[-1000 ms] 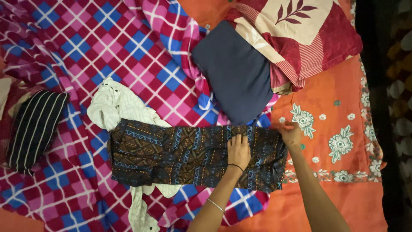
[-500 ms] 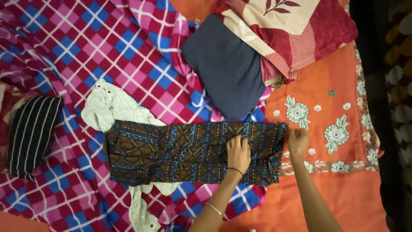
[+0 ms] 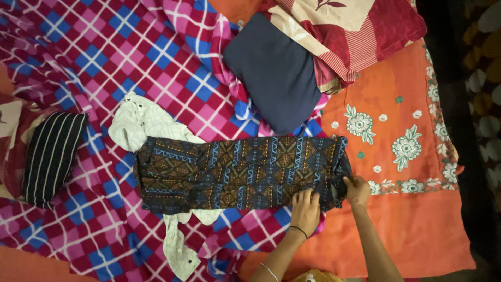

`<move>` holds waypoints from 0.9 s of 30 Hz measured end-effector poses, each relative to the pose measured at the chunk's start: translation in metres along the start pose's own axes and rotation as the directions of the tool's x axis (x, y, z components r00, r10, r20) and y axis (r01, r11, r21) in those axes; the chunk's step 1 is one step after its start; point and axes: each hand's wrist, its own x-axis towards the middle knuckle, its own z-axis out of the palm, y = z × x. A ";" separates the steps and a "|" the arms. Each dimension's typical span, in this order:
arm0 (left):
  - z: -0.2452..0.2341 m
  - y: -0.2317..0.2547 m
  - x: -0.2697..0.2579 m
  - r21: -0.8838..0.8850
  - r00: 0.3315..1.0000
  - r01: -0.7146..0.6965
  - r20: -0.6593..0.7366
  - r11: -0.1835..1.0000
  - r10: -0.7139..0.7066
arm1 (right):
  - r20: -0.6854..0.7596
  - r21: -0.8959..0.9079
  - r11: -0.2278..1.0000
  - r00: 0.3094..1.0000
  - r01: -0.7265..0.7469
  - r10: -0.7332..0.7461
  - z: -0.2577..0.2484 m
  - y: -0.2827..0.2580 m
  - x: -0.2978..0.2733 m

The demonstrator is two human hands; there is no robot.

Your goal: The person folds a pair of trousers and several shirts by hand on a bed.

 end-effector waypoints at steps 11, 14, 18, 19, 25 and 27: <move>0.005 0.006 -0.014 -0.032 0.999 0.034 0.037 0.999 -0.033 | 0.349 0.473 0.853 0.936 -0.220 0.048 -0.003 0.007 -0.052; 0.001 0.015 -0.008 -0.084 0.998 0.007 0.066 0.996 -0.002 | 0.315 0.599 0.780 0.949 -0.182 -0.020 0.003 0.007 -0.062; -0.001 0.021 0.005 -0.040 0.980 -0.014 0.199 0.999 0.022 | 0.440 0.670 0.698 0.893 -0.255 -0.097 0.007 0.009 -0.076; 0.000 0.021 0.007 -0.041 0.979 -0.018 0.201 0.999 0.026 | 0.437 0.671 0.697 0.894 -0.254 -0.095 0.007 0.010 -0.078; 0.008 0.015 0.012 -0.104 0.995 0.003 0.096 0.995 0.007 | 0.317 0.551 0.783 0.940 -0.289 0.124 0.001 0.013 -0.084; 0.008 0.016 0.013 -0.187 0.994 -0.043 0.093 0.981 0.061 | 0.397 0.623 0.546 0.828 -0.561 0.397 -0.001 0.013 -0.079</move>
